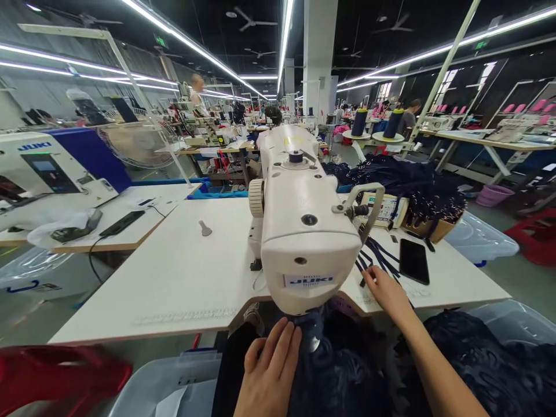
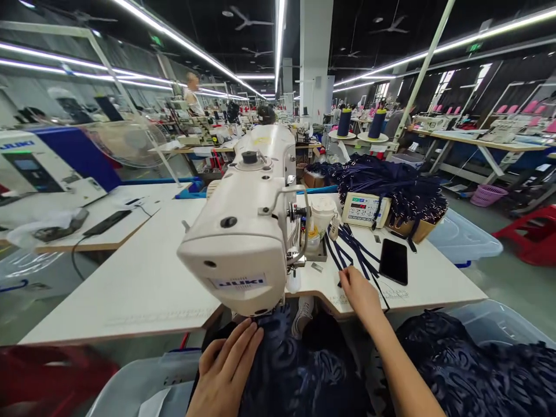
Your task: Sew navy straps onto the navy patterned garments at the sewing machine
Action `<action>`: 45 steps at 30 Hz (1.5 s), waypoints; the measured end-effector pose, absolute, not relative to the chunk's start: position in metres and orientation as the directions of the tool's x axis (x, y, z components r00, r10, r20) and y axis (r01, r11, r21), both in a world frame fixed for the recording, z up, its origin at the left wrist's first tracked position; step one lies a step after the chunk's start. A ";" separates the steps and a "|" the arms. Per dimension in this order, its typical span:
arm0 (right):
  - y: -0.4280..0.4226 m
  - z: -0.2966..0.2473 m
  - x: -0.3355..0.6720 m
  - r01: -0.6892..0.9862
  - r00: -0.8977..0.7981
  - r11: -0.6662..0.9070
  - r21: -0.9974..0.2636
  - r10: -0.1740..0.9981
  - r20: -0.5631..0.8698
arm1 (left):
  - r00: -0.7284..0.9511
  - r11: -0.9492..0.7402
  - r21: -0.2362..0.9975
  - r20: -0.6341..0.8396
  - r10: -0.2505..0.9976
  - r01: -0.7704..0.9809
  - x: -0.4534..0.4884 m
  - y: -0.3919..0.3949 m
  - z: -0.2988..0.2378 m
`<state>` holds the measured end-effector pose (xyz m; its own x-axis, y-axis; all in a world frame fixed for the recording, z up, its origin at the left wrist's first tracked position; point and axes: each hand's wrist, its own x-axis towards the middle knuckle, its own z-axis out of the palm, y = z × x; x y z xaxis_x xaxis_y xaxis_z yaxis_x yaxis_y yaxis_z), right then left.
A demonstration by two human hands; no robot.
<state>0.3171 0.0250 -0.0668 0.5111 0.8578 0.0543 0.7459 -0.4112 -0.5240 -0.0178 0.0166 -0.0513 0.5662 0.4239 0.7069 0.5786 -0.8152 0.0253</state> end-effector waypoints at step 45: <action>0.021 -0.059 0.269 -0.743 0.150 -0.146 -0.653 0.915 -0.376 | 0.634 -0.760 -0.059 0.594 0.494 0.648 0.018 -0.001 -0.015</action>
<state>0.2691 0.0207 -0.0590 0.1498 0.9146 -0.3756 -0.7430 -0.1465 -0.6530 0.0183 -0.0009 -0.0151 0.6344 0.4944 0.5943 0.6476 -0.7596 -0.0594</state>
